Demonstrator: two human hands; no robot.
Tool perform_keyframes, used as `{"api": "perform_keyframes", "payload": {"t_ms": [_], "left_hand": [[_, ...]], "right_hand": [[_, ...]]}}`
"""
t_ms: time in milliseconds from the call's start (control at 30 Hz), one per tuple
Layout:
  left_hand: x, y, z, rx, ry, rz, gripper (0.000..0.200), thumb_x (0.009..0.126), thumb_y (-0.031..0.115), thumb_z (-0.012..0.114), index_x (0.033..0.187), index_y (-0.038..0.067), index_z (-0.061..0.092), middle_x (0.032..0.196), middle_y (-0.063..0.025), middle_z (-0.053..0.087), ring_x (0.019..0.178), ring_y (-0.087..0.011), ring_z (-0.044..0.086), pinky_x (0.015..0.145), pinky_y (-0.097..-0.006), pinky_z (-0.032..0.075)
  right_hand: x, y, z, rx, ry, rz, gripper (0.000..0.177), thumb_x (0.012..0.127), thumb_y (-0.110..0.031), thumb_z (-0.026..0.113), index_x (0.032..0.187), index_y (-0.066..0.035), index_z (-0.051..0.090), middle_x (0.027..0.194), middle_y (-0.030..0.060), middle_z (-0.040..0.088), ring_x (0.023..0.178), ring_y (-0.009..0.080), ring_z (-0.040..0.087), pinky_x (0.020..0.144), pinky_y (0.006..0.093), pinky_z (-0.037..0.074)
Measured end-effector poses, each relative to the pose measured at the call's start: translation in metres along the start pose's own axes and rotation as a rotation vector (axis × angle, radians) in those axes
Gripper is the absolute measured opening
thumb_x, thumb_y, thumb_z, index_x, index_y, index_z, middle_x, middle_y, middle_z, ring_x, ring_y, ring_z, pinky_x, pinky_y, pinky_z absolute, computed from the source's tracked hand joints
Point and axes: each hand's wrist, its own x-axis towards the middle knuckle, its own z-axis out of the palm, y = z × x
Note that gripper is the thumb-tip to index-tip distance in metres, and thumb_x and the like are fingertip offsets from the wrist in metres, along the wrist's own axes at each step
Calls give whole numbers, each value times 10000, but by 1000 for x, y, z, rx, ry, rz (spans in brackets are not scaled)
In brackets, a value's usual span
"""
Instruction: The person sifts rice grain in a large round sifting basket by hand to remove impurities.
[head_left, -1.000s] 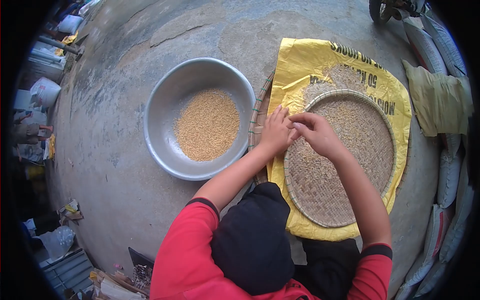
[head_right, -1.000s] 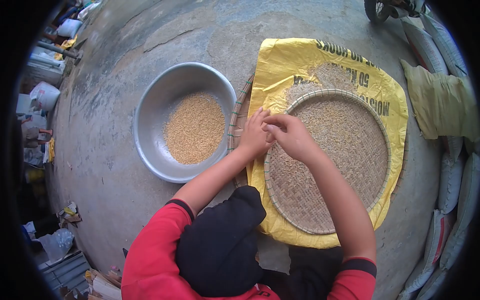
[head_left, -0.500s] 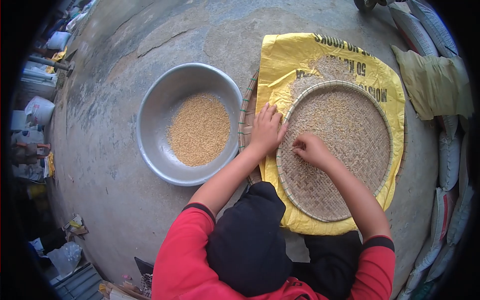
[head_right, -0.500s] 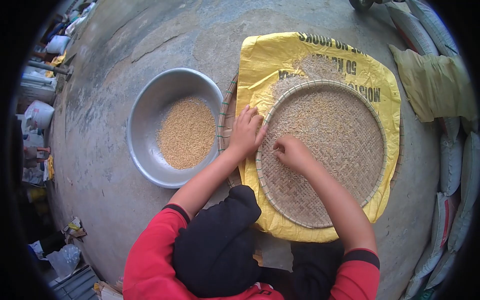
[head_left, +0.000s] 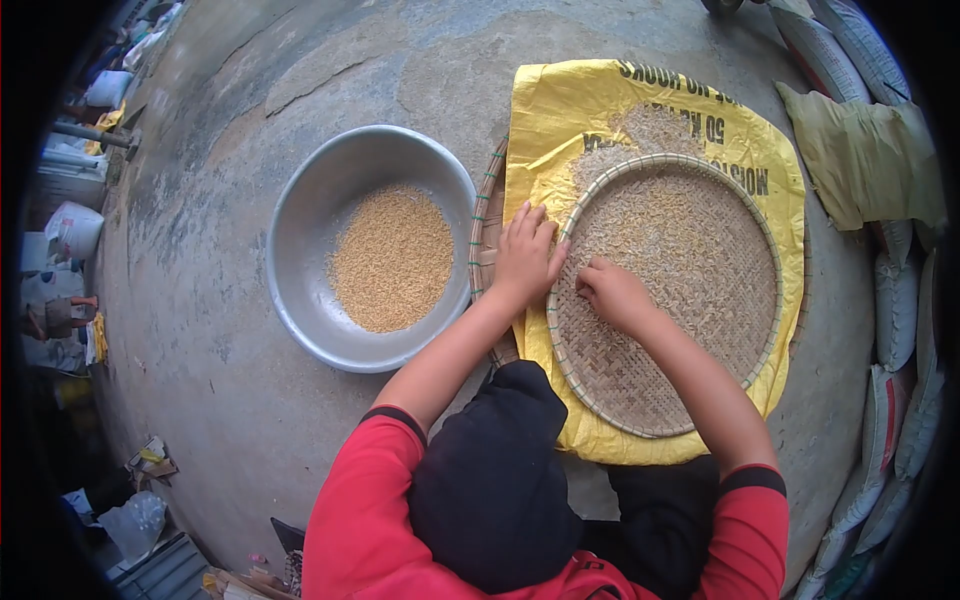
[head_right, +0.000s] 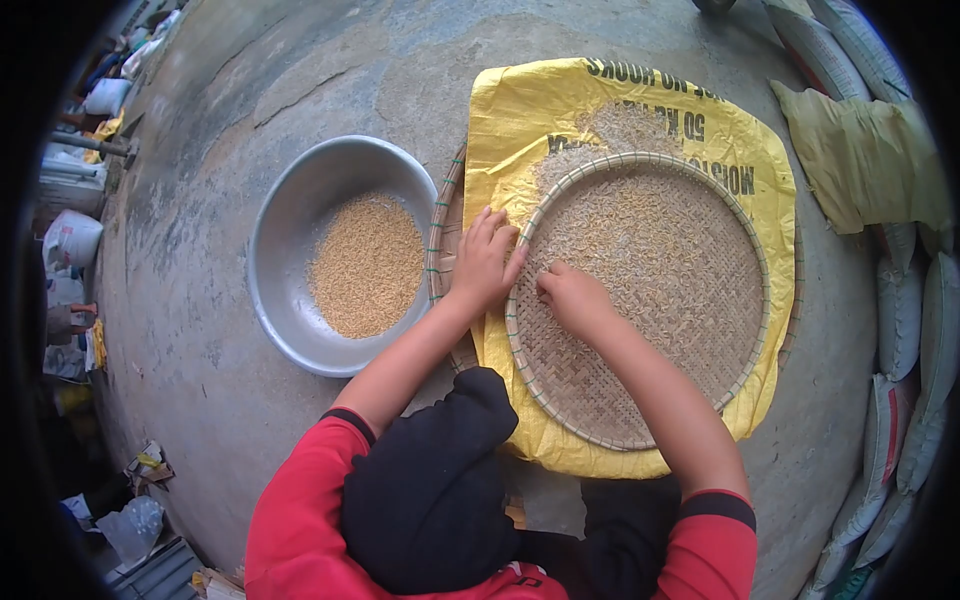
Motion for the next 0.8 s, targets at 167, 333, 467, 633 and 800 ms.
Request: {"api": "perform_keyframes", "payload": {"t_ms": [167,333,467,633,800], "left_hand": [[0,-1,2,0,-1,1,378,839,344,537,1043,28,574,1266,-181,453,1258,-349,330,1006,-458,274],[-4,-2,2,5,-31,-21,391,839,350,530,1080,44,570,1281,-172,443,1264,-347,322,1012,-456,266],[0,0,-4,48,-165,9,441,810,345,544,1166,84,544,1291,-158,439,1276,-349,305,1021,-456,262],[-1,-2,-3,25,-71,0,412,819,331,547,1114,44,548,1275,-175,444,1277,-350,306,1018,-455,262],[1,3,-3,16,-6,-6,331,846,306,543,1058,52,560,1250,-174,456,1257,-353,337,1012,-449,282]], "right_hand": [[1,-2,1,-48,-10,20,88,783,-129,587,861,-88,576,857,94,536,818,293,568,704,394,468],[20,-41,-43,1007,-210,128,157,870,-85,529,1012,-23,551,875,55,616,714,182,598,621,301,480],[25,-93,-97,1178,-173,-17,193,889,-69,516,1059,11,559,912,49,637,671,105,587,589,244,468],[20,-36,-56,599,-5,116,166,839,-100,583,957,15,609,917,128,644,707,194,623,651,307,490],[-4,2,-18,348,-11,167,126,783,-115,627,879,-34,629,895,128,632,793,273,611,711,361,482]]}}
